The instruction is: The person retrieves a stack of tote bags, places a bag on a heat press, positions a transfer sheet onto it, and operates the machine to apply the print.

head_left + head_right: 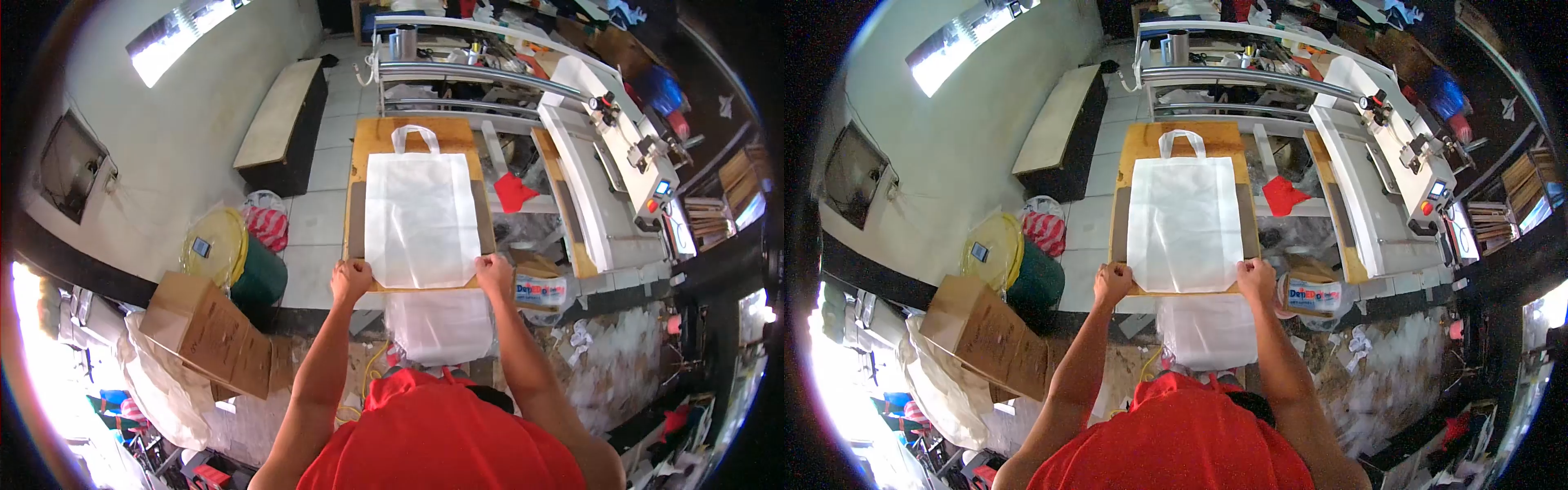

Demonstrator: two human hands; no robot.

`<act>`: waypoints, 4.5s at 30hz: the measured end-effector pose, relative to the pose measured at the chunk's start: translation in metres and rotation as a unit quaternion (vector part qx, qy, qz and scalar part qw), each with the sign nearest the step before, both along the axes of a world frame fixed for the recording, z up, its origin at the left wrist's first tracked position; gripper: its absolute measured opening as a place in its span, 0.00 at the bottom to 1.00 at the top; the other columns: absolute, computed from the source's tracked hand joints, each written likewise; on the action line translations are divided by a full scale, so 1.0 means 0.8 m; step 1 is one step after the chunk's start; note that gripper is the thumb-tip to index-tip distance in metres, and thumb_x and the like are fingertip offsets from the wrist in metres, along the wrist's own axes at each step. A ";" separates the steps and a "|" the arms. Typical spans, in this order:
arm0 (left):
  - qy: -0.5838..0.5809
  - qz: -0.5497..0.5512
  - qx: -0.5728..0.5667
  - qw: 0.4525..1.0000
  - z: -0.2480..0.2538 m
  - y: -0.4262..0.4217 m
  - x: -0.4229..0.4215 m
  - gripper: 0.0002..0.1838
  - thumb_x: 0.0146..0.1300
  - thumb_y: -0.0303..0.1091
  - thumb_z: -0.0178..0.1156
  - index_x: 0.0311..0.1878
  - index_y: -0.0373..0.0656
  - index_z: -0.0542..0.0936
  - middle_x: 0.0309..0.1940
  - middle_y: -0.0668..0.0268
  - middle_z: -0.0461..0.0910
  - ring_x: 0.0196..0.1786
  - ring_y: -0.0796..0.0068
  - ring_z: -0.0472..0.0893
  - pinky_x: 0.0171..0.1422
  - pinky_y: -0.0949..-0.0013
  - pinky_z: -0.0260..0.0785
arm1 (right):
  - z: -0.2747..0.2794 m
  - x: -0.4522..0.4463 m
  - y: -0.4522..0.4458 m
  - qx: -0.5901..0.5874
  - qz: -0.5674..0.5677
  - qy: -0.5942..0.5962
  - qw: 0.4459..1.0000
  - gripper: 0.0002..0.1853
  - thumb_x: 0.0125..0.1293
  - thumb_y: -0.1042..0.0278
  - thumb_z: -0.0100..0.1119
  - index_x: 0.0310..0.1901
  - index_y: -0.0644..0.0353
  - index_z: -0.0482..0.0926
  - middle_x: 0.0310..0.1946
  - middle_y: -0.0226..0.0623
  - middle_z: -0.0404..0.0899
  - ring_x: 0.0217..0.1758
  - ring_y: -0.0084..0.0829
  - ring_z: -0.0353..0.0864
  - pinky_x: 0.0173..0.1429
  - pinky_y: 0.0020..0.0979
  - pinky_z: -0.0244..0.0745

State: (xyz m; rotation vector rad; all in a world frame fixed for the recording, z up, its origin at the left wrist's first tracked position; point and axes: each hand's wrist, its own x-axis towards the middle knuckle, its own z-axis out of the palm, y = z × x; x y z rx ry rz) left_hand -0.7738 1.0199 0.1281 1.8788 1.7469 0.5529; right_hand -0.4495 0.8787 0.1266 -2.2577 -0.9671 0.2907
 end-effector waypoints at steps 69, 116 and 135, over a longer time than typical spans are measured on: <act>0.386 -0.332 -0.130 0.851 0.090 0.057 0.250 0.83 0.17 0.31 0.84 0.79 0.65 0.40 0.79 0.48 0.29 0.78 0.38 0.44 0.75 0.45 0.59 | -0.369 0.465 -0.289 -0.196 -0.092 -0.162 0.963 0.11 0.63 0.60 0.62 0.38 0.59 0.79 0.38 0.47 0.83 0.45 0.49 0.82 0.48 0.45 0.77; 0.355 -0.343 -0.040 0.869 0.101 0.057 0.180 0.77 0.25 0.55 0.84 0.79 0.64 0.42 0.79 0.48 0.41 0.75 0.30 0.52 0.64 0.40 0.70 | 0.218 0.072 -0.115 0.264 0.115 0.246 0.926 0.10 0.66 0.74 0.60 0.47 0.65 0.76 0.39 0.34 0.79 0.38 0.23 0.78 0.37 0.28 0.75; 0.285 -0.342 -0.010 0.896 0.098 0.050 0.133 0.72 0.30 0.68 0.77 0.79 0.55 0.49 0.80 0.61 0.45 0.80 0.50 0.47 0.74 0.39 0.55 | 0.259 -0.031 0.186 0.339 0.191 0.460 0.798 0.11 0.67 0.66 0.58 0.47 0.63 0.79 0.35 0.31 0.80 0.30 0.23 0.78 0.37 0.27 0.76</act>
